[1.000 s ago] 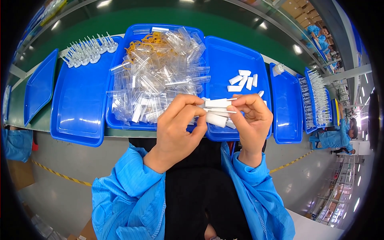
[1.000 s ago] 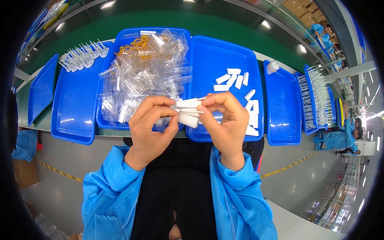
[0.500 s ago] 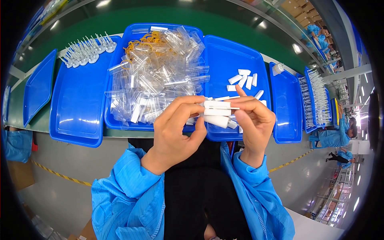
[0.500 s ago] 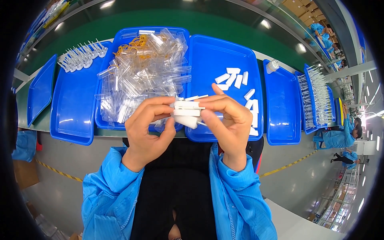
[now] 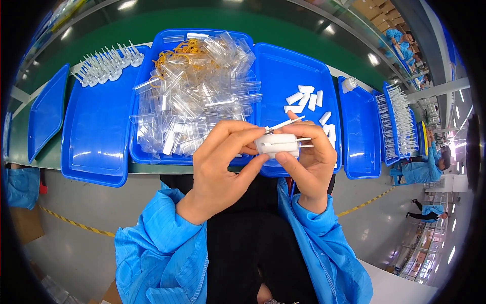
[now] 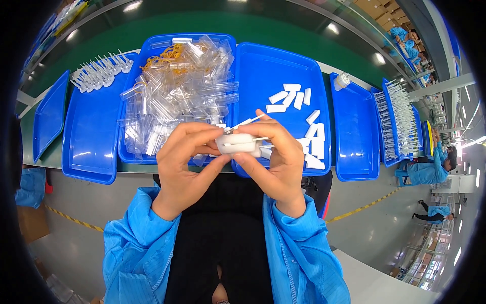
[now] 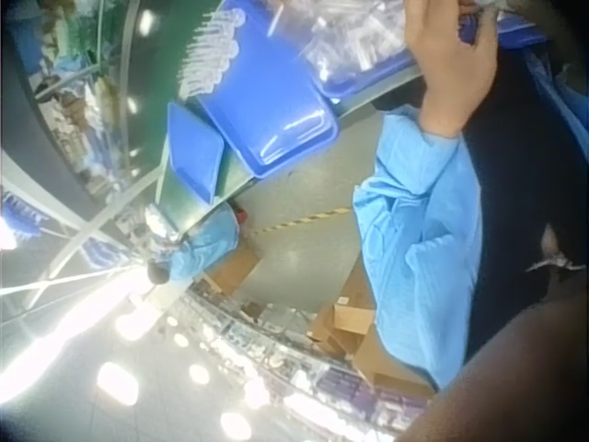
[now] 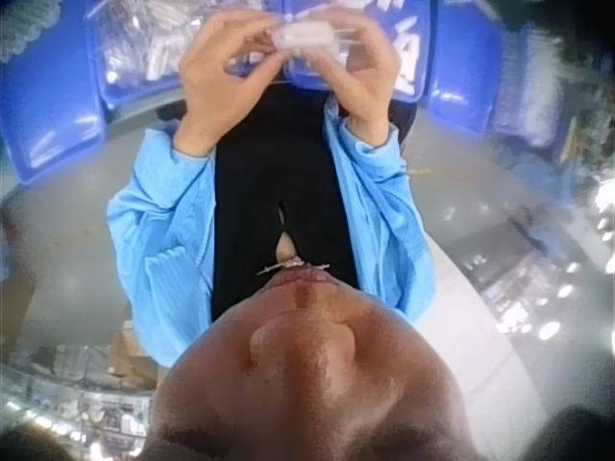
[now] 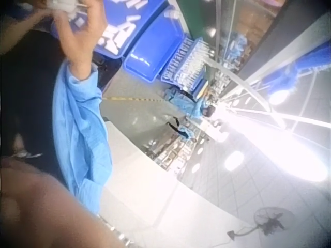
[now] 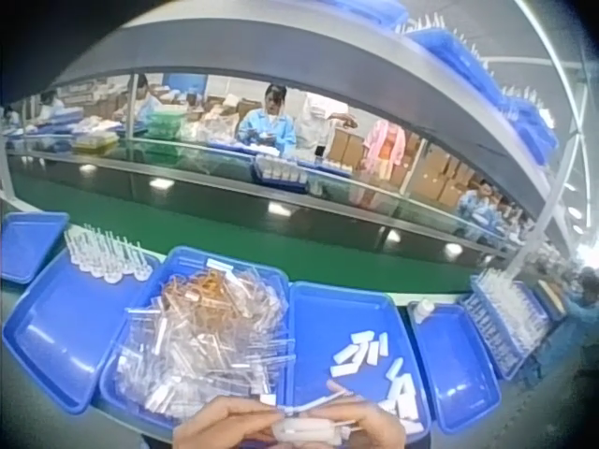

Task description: The person places an assembled bundle aside, attaches foam pieces onto plastic prongs to build a cluster, and slides clear plastic sleeves over the foam pieces by hand.

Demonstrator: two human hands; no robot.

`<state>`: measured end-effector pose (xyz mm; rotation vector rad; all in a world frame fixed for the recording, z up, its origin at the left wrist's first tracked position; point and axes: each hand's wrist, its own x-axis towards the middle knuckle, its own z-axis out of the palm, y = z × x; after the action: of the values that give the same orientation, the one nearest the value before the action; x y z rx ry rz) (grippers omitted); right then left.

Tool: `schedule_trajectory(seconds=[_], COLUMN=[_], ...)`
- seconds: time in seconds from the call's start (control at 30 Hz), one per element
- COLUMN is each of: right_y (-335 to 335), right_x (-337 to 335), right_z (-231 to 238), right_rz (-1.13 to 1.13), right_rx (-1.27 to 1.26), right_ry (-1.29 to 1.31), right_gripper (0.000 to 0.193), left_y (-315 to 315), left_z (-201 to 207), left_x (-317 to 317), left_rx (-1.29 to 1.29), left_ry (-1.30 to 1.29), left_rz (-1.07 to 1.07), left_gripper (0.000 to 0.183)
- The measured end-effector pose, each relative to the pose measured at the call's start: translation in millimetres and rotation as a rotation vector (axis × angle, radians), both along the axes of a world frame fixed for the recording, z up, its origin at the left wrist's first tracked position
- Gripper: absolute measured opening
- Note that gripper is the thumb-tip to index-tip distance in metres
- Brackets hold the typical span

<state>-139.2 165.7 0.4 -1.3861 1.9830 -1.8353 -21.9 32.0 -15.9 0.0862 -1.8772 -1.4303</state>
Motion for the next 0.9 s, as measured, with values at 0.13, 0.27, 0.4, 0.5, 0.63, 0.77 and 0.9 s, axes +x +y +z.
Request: schedule_trajectory(seconds=[0.13, 0.27, 0.4, 0.5, 0.63, 0.77, 0.9], right_y=[-1.5, -2.0, -1.2, 8.7, 19.3, 7.2, 1.2], right_x=[-4.0, 5.8, -6.0, -18.7, -33.0, -27.4, -28.0], right_z=[-3.0, -3.6, -4.1, -1.5, -20.9, -50.2, -65.9], right_rz=[0.101, 0.083, 0.184, 0.038, -0.23, -0.207, -0.19], right_rx=[-0.042, -0.03, -0.031, -0.193, 0.379, 0.542, 0.597], right_ry=[0.018, -0.232, 0.014, -0.026, 0.236, 0.435, 0.48], right_gripper=[0.026, 0.025, 0.026, 0.028, 0.017, 0.021, 0.026], left_y=[-0.8, -3.6, -6.3, -11.9, -13.9, -10.8, -8.2], left_z=[-1.3, 5.0, -2.9, 0.1, -3.5, -4.2, -4.6], left_x=[-0.7, -0.8, -1.2, 1.4, -0.1, -5.1, -4.7], left_rx=[-0.045, -0.062, 0.173, 0.318, 0.383, 0.388, 0.314], left_ry=[0.005, -0.097, -0.101, -0.16, -0.169, -0.148, -0.178], left_rz=[0.013, -0.018, -0.162, -0.191, -0.157, -0.135, -0.094], left_gripper=[0.041, 0.038, 0.032, 0.016, 0.01, 0.008, 0.01])
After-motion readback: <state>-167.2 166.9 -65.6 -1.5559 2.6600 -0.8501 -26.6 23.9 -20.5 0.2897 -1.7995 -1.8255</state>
